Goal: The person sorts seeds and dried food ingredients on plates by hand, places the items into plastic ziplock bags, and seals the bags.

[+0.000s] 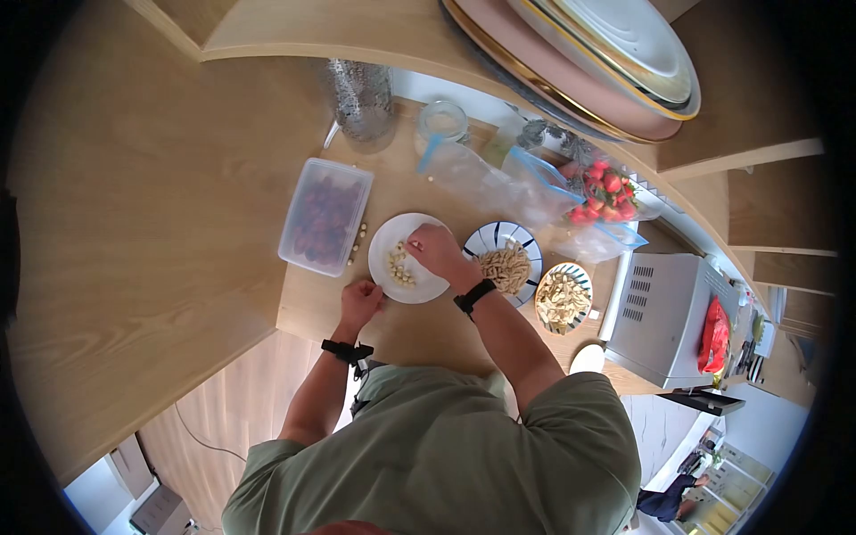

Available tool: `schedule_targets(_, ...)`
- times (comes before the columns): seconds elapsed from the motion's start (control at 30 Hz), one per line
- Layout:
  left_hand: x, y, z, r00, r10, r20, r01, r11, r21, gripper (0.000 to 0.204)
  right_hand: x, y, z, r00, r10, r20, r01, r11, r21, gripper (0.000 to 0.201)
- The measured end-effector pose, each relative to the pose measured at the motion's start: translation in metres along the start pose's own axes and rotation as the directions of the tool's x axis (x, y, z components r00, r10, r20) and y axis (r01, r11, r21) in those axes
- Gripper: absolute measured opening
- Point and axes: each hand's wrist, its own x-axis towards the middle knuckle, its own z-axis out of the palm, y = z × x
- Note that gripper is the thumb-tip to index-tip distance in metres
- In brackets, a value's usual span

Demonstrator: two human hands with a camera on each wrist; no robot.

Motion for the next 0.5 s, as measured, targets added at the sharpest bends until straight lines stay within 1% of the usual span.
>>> schedule_targets(0.03,0.001,0.000,0.000,1.000,0.007,0.006,-0.007,1.000,-0.002,0.016,0.002,-0.001,-0.002,0.999,0.043,-0.030,-0.043,0.999,0.025,0.009)
schedule_targets(0.07,0.002,-0.001,0.000,1.000,0.000,0.003,0.000,1.000,-0.015,0.016,0.009,0.002,-0.007,0.999,0.042,-0.032,-0.041,0.999,0.020,0.009)
schedule_targets(0.1,0.001,-0.003,0.000,1.000,-0.011,0.000,0.011,1.000,-0.026,0.016,0.022,0.007,-0.013,0.984,0.107,-0.143,-0.115,0.992,-0.053,0.009)
schedule_targets(0.13,0.000,-0.002,0.000,1.000,-0.010,-0.001,0.010,1.000,-0.026,0.016,0.035,0.011,-0.018,0.953,0.161,-0.257,-0.195,0.974,-0.114,0.009)
schedule_targets(0.17,-0.001,-0.001,0.000,1.000,-0.010,-0.003,0.010,0.999,-0.053,0.016,0.044,0.016,-0.020,0.953,0.160,-0.258,-0.194,0.974,-0.113,0.009)
schedule_targets(0.23,-0.001,0.000,0.000,1.000,-0.004,-0.005,0.004,0.997,-0.079,0.017,0.060,0.027,-0.021,0.954,0.067,-0.292,-0.142,0.959,-0.243,0.010)
schedule_targets(0.27,-0.001,-0.001,0.000,1.000,-0.004,-0.001,0.004,0.998,-0.068,0.017,0.064,0.030,-0.019,0.954,0.061,-0.294,-0.137,0.960,-0.245,0.010)
schedule_targets(0.33,0.000,-0.001,-0.001,1.000,-0.002,-0.007,0.002,0.998,-0.059,0.017,0.072,0.037,-0.010,0.967,0.169,-0.193,-0.233,0.893,-0.386,0.012)
schedule_targets(0.37,-0.001,-0.001,-0.001,1.000,0.005,-0.008,-0.005,0.998,-0.066,0.017,0.074,0.051,-0.001,0.968,0.163,-0.190,-0.226,0.895,-0.385,0.012)
schedule_targets(0.4,-0.001,-0.001,-0.001,1.000,0.010,-0.009,-0.011,0.997,-0.073,0.017,0.075,0.067,0.007,0.977,0.088,-0.192,-0.162,0.897,-0.412,0.011)
schedule_targets(0.43,-0.001,-0.001,-0.001,1.000,0.006,-0.013,-0.007,0.997,-0.075,0.017,0.076,0.070,0.008,0.981,0.016,-0.191,-0.100,0.893,-0.439,0.009)
schedule_targets(0.5,-0.001,-0.003,-0.001,1.000,0.023,0.010,-0.022,0.998,-0.053,0.017,0.076,0.079,0.008,0.981,0.041,-0.191,-0.116,0.908,-0.402,0.007)
